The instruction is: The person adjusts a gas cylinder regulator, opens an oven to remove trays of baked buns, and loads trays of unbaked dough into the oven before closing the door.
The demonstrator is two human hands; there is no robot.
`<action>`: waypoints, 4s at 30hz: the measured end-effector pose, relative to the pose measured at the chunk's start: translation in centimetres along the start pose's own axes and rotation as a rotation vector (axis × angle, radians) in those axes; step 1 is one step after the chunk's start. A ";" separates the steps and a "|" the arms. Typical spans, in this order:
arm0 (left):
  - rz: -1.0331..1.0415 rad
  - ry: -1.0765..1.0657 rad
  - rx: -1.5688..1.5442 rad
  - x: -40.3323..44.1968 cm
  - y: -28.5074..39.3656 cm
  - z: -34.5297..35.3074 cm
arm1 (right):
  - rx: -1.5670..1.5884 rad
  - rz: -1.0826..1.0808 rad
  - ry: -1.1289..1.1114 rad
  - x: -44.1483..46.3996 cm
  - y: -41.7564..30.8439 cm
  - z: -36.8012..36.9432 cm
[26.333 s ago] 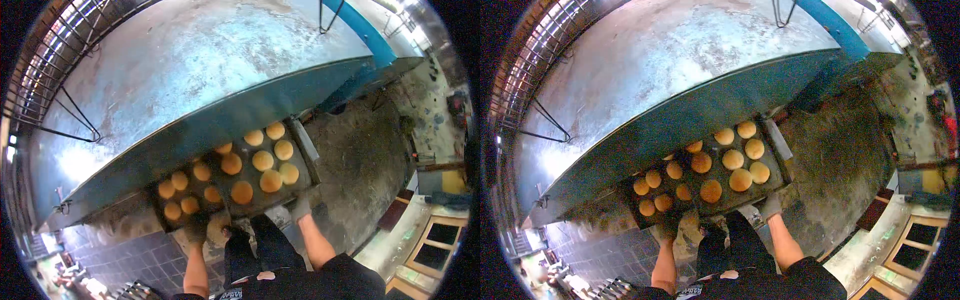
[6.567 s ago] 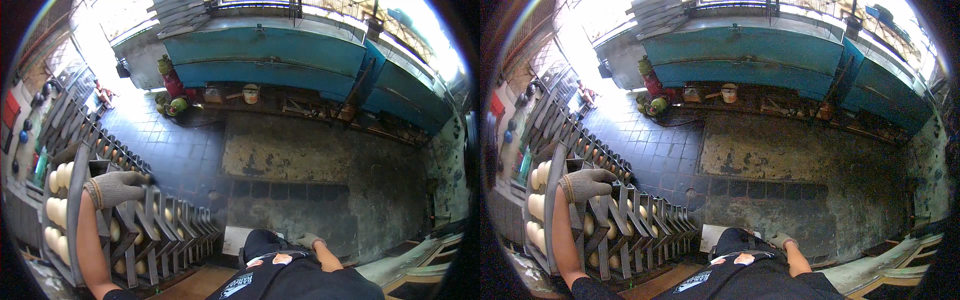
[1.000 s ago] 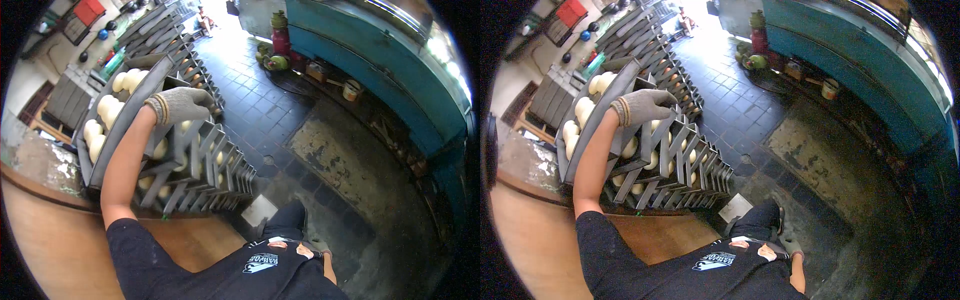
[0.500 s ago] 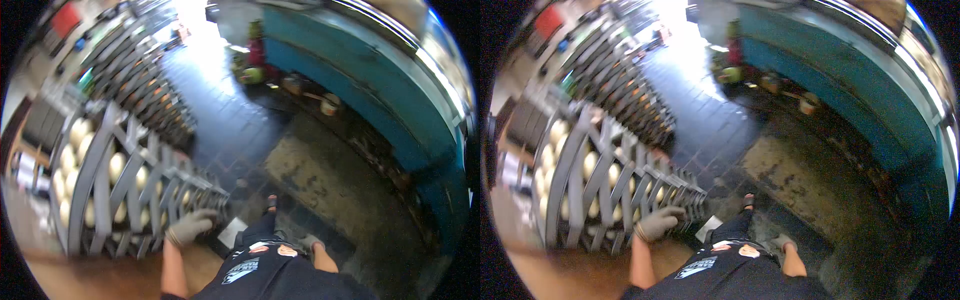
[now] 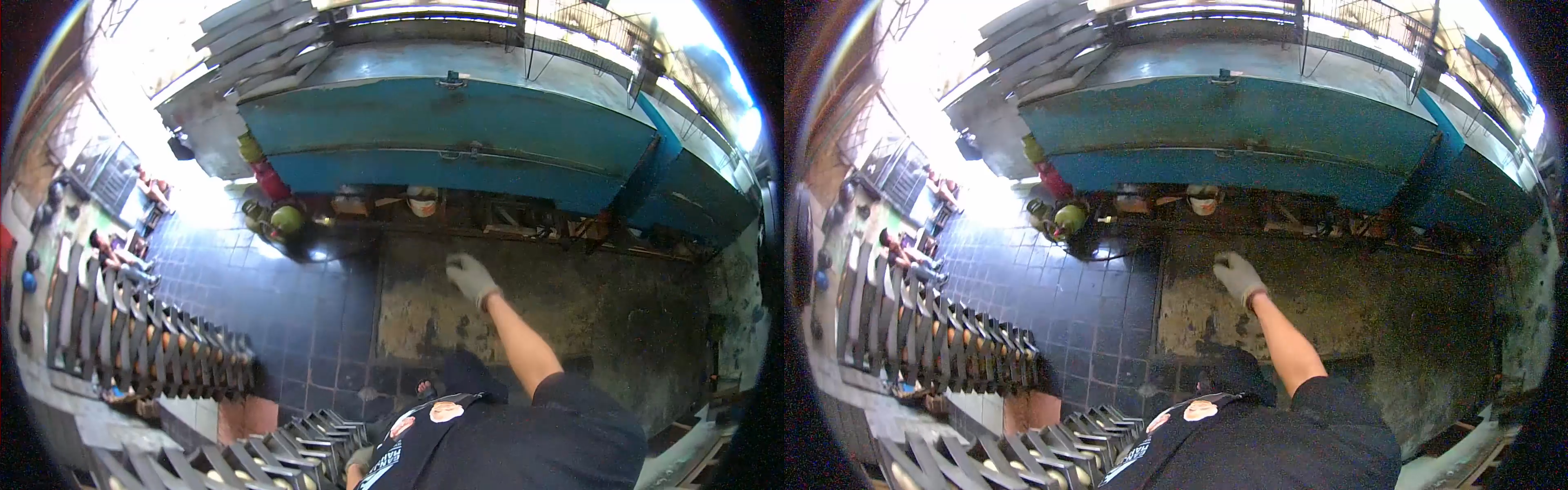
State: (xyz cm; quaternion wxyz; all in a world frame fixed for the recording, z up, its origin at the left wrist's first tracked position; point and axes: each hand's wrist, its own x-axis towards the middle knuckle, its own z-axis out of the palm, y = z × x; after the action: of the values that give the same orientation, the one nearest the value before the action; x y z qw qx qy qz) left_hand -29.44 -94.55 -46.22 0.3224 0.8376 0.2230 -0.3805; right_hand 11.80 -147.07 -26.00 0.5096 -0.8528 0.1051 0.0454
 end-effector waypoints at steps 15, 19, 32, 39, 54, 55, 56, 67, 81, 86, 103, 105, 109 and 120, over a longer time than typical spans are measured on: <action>0.461 0.158 0.599 26.2 28.8 -19.1 | -0.434 -0.306 0.680 46.6 -23.4 -24.0; 0.490 0.094 0.373 26.6 34.2 -16.2 | -0.622 -0.285 0.680 51.6 -23.5 -24.9; -0.191 -0.166 -0.279 32.8 39.2 -18.3 | -0.586 -0.815 0.713 44.2 -17.6 -20.6; -0.238 0.055 -0.724 33.4 46.1 -24.7 | -0.671 -0.827 0.471 38.6 -10.8 -15.8; -0.107 -0.024 -0.472 35.2 47.6 -26.9 | -0.571 -0.880 0.819 49.4 -17.6 -22.9; -0.039 -0.026 -0.416 35.4 47.3 -26.6 | -0.583 -0.875 0.830 51.1 -17.8 -23.5; 0.028 -0.023 -0.361 35.6 47.1 -26.3 | -0.571 -0.893 0.889 53.0 -17.8 -24.0; 0.077 -0.104 -0.205 34.4 44.8 -22.3 | -0.504 -0.681 0.859 58.3 -19.8 -26.0; -0.034 -0.065 -0.260 32.2 48.7 -23.7 | -0.442 -0.779 0.995 59.4 -20.1 -22.9; 0.166 -0.062 -0.375 37.7 44.8 -22.8 | -0.285 -0.913 0.963 55.7 -17.3 -22.4; 0.293 -0.071 0.446 37.3 43.2 -20.4 | -0.041 0.203 0.043 60.6 14.8 -8.5; 0.347 -0.054 0.451 37.7 41.7 -20.5 | 0.801 0.425 0.289 61.5 11.1 -9.2; 0.395 -0.006 0.436 38.0 40.7 -22.0 | 0.907 0.467 0.383 62.3 9.5 -11.8; 0.337 0.382 0.068 40.5 66.5 -41.2 | 1.617 0.403 0.399 62.9 4.0 5.1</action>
State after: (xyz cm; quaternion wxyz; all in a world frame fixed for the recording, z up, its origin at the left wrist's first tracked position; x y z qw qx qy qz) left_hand 56.79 -106.15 -32.49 0.3047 0.9300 0.1244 -0.1635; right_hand 72.35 -152.78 -43.52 0.9152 -0.1845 0.3427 -0.1047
